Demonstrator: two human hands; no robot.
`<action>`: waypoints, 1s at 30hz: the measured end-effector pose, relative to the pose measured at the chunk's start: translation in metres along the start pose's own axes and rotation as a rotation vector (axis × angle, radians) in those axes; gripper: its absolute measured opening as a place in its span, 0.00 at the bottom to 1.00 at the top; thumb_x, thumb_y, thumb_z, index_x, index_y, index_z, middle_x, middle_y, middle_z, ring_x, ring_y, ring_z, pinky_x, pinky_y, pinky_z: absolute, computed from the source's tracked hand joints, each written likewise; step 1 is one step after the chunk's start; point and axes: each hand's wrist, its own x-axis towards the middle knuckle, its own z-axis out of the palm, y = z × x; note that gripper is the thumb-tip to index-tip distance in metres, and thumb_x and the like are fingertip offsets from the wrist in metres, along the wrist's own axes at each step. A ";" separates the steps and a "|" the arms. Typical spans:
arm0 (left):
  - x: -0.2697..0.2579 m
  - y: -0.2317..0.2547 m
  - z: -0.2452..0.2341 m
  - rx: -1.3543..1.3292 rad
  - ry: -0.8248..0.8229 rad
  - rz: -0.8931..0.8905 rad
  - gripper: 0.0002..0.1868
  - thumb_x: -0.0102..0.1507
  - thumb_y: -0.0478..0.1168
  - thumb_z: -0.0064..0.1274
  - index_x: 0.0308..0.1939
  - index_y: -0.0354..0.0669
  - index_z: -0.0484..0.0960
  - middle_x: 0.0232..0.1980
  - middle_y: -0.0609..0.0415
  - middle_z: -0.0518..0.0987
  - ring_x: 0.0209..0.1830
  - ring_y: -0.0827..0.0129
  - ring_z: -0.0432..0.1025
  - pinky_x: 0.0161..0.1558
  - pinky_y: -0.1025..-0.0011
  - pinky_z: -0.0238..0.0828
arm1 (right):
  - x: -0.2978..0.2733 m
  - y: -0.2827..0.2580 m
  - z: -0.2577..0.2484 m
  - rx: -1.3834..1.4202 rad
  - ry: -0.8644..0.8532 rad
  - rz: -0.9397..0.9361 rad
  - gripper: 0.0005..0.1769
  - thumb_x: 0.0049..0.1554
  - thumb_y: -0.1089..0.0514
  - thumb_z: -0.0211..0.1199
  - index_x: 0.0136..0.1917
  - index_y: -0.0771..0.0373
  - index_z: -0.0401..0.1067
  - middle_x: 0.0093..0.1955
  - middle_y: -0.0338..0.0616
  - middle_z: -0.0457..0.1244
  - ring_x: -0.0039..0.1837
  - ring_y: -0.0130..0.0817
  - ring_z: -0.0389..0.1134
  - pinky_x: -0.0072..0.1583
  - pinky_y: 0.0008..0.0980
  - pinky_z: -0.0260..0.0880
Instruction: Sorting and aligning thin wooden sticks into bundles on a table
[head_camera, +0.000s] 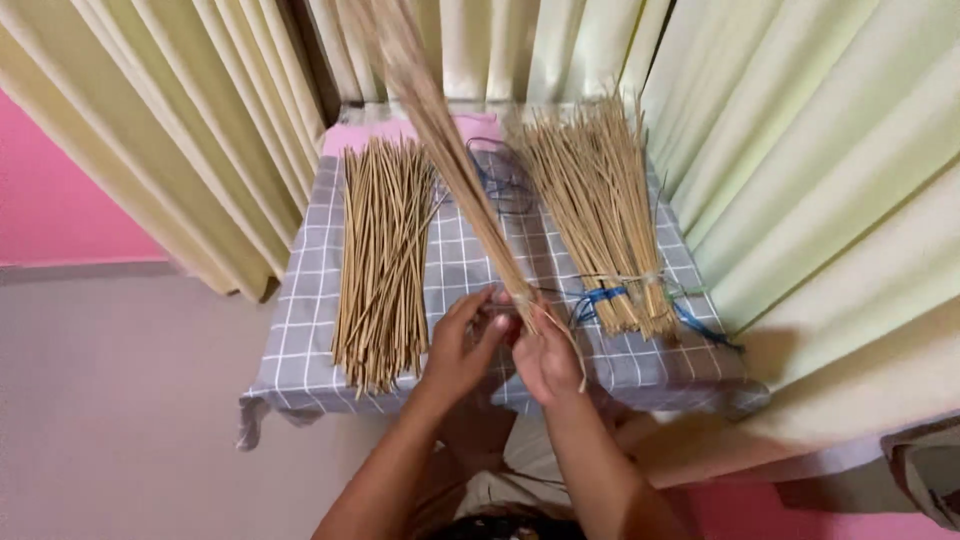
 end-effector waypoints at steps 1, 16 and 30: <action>0.006 -0.007 0.011 -0.095 0.025 0.049 0.19 0.64 0.39 0.60 0.58 0.37 0.82 0.48 0.38 0.81 0.53 0.40 0.75 0.54 0.50 0.71 | 0.007 0.012 -0.011 0.112 0.002 0.080 0.21 0.65 0.53 0.56 0.70 0.58 0.69 0.64 0.50 0.69 0.51 0.35 0.73 0.54 0.35 0.73; 0.006 -0.045 0.035 -0.233 0.162 0.025 0.20 0.67 0.38 0.58 0.62 0.35 0.80 0.54 0.39 0.81 0.57 0.42 0.76 0.59 0.51 0.70 | 0.009 0.029 -0.025 -0.362 -0.207 0.092 0.33 0.53 0.75 0.59 0.72 0.65 0.63 0.57 0.44 0.65 0.55 0.30 0.66 0.58 0.30 0.70; 0.006 -0.055 0.041 -0.504 0.104 -0.198 0.13 0.63 0.31 0.61 0.25 0.37 0.77 0.23 0.53 0.74 0.16 0.66 0.76 0.21 0.72 0.73 | 0.009 0.018 -0.023 -0.185 -0.096 0.258 0.18 0.56 0.65 0.55 0.60 0.60 0.63 0.46 0.44 0.63 0.38 0.33 0.63 0.40 0.32 0.69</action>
